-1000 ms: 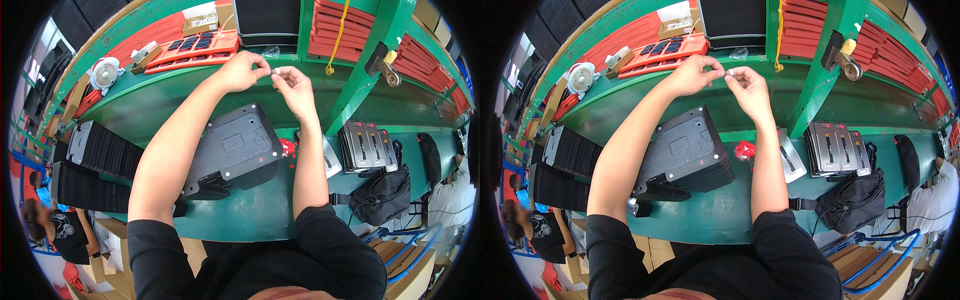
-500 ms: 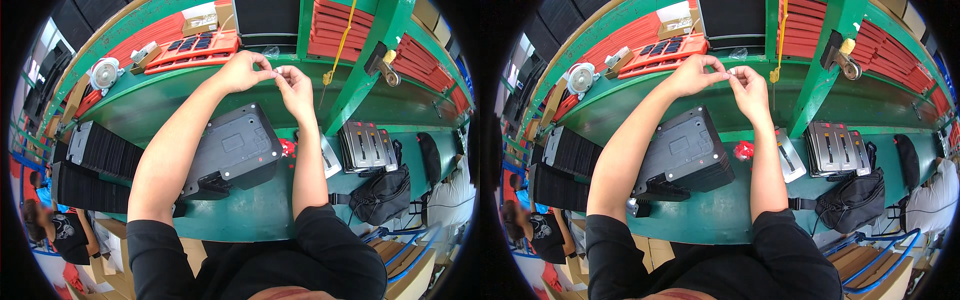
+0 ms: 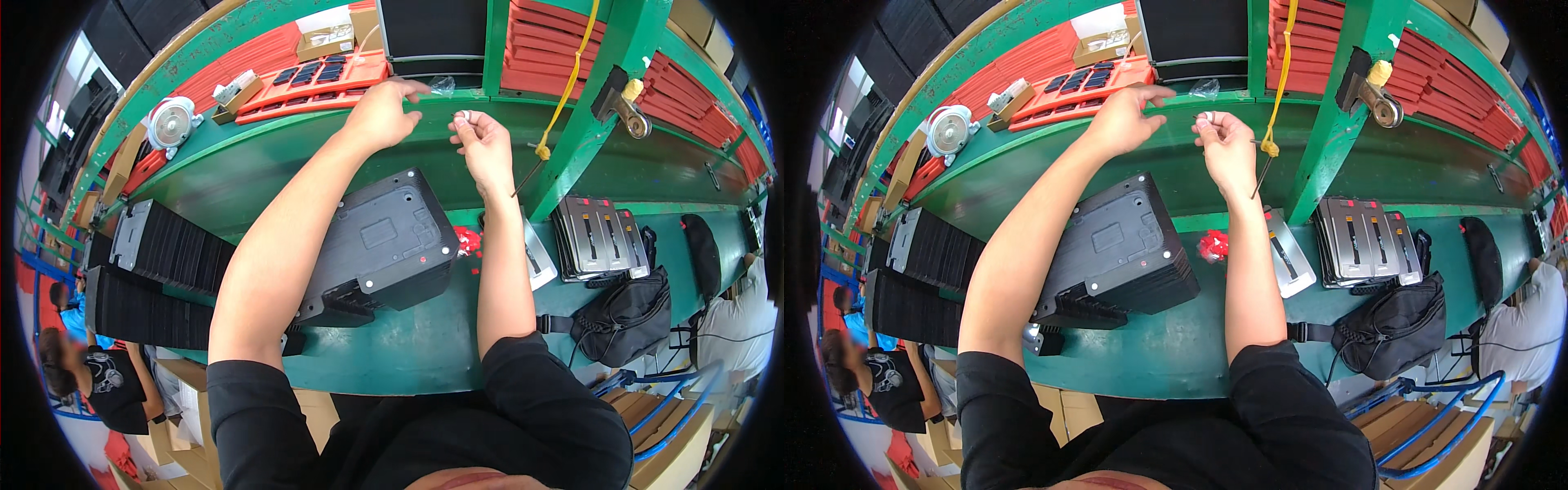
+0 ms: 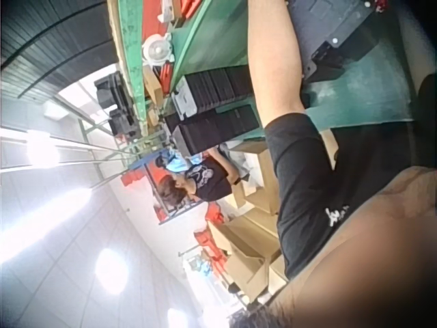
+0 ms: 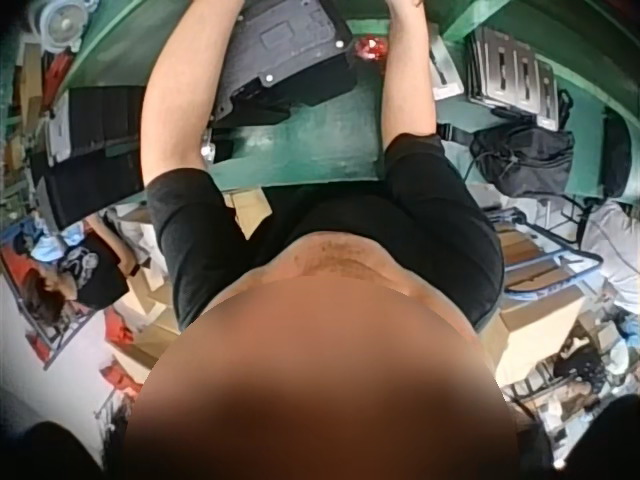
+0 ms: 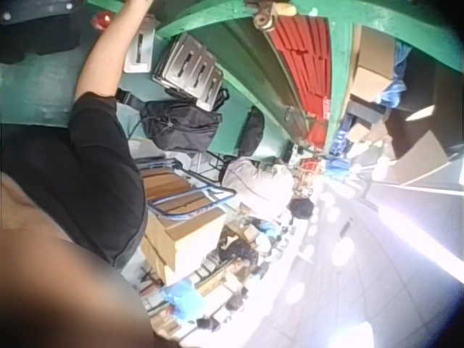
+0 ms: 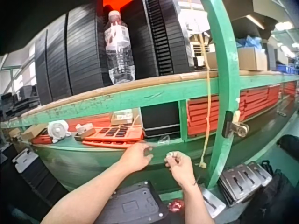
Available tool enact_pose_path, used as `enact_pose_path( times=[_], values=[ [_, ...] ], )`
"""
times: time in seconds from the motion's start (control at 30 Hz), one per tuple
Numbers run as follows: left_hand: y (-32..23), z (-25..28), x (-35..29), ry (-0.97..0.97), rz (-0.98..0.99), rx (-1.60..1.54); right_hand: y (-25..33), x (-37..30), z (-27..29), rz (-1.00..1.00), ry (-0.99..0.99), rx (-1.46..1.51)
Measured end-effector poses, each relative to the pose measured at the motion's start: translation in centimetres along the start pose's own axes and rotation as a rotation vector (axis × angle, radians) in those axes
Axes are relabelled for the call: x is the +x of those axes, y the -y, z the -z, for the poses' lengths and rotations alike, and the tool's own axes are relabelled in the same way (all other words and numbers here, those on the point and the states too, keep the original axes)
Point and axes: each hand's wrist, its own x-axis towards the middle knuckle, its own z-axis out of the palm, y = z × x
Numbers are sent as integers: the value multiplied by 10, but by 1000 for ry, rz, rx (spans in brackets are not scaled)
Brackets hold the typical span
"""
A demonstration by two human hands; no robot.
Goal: Assembling electronic devices by fitting components into housings and scanning barcodes for tracking.
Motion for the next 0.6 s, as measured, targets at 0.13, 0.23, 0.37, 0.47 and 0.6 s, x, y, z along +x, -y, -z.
enact_pose_path(
  times=[0.13,0.23,0.37,0.47,0.6],
  values=[
    [-14,6,2,108,82,-117,1,0,7,-7,-11,24],
    [-32,15,8,248,197,-237,4,-1,7,-39,31,79],
    [-37,18,10,326,273,-307,7,-2,4,-26,79,136],
    [-34,17,11,326,256,-308,4,0,6,14,114,130],
    [-30,13,10,302,217,-353,5,-1,6,42,173,115]
  ],
)
